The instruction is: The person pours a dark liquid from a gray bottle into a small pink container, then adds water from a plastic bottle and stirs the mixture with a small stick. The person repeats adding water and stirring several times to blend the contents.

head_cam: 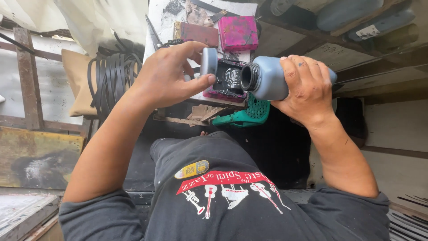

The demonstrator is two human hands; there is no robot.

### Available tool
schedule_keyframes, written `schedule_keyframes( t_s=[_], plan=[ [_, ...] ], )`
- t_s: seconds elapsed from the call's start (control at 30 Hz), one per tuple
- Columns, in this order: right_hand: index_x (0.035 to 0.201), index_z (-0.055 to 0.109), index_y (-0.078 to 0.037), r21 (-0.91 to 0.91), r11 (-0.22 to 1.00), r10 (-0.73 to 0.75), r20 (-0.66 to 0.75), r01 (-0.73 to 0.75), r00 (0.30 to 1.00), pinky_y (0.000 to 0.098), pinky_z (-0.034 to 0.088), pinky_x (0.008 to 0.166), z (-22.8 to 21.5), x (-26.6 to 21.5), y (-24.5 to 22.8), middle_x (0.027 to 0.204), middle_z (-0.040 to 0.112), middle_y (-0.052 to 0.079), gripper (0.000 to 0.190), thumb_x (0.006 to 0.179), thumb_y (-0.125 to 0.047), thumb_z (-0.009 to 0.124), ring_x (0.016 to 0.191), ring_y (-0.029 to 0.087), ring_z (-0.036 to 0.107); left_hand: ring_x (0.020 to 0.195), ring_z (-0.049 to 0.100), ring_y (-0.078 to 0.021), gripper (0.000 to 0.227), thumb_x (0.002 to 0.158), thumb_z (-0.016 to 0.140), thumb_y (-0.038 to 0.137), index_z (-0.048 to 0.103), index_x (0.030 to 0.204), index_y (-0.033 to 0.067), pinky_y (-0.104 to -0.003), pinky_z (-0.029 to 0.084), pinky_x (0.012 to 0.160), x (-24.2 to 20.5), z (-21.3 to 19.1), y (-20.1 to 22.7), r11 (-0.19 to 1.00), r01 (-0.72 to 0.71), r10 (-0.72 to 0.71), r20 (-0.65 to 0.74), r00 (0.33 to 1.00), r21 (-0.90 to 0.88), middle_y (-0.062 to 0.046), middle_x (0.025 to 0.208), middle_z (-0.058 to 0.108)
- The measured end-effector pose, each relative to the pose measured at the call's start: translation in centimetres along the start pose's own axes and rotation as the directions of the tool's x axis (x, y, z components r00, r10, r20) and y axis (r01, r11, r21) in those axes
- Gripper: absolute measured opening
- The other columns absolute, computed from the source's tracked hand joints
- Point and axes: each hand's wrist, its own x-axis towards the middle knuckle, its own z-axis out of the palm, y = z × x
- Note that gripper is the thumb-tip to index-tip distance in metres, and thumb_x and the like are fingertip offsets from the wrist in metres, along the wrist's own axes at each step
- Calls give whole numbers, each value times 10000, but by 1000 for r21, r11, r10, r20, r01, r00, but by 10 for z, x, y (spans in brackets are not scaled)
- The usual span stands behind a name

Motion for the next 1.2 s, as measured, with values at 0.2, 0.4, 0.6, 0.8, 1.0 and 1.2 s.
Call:
schedule_keyframes(
  t_s=[0.2, 0.4, 0.6, 0.8, 1.0, 1.2],
  plan=[
    [1265, 614, -70, -138, 984, -112, 28, 115, 993, 440, 560, 887, 0, 17, -3, 1159, 711, 121, 575, 853, -396, 848, 1016, 307, 713, 858, 710, -185, 548, 861, 700, 476, 614, 1314, 179, -422, 489, 714, -22, 3, -17, 1000, 29, -29, -91, 995, 4, 29, 1059, 719],
    [1244, 618, -92, -225, 956, -190, 5, 186, 982, 449, 564, 866, -2, 30, -4, 1156, 716, 125, 406, 950, -338, 750, 1008, 311, 708, 866, 688, -216, 628, 878, 707, 500, 588, 1376, 137, -426, 497, 773, -28, 8, -23, 999, -46, 45, -144, 989, -4, -23, 1098, 723],
    [1277, 599, -115, -256, 945, -200, 51, 206, 979, 474, 565, 912, -1, 32, -4, 1198, 704, 111, 476, 875, -259, 809, 1051, 318, 710, 897, 664, -210, 653, 870, 712, 526, 577, 1387, 151, -424, 504, 760, -26, 11, -26, 999, -52, 52, -138, 989, 5, -7, 1088, 716],
    [1303, 603, -127, -243, 942, -221, 72, 232, 973, 505, 547, 939, -3, 36, -4, 1222, 701, 124, 579, 765, -132, 817, 1094, 333, 697, 898, 660, -206, 646, 867, 723, 525, 571, 1386, 173, -417, 505, 730, -22, 17, -32, 997, -74, 75, -146, 987, 13, 7, 1115, 710],
    [1281, 622, -133, -272, 928, -253, 47, 256, 966, 500, 543, 936, -6, 43, -5, 1197, 714, 118, 447, 846, -93, 719, 1082, 328, 698, 899, 640, -210, 639, 844, 747, 507, 580, 1367, 180, -426, 500, 777, -19, 19, -33, 997, -73, 74, -134, 988, 11, 14, 1081, 704],
    [1283, 617, -146, -285, 925, -244, 61, 252, 968, 492, 534, 964, -5, 42, -4, 1201, 725, 106, 443, 861, -126, 749, 1091, 321, 708, 930, 651, -223, 646, 836, 749, 508, 580, 1368, 183, -438, 504, 806, -17, 22, -33, 996, -88, 89, -158, 983, 15, 6, 1117, 720]
  ],
)
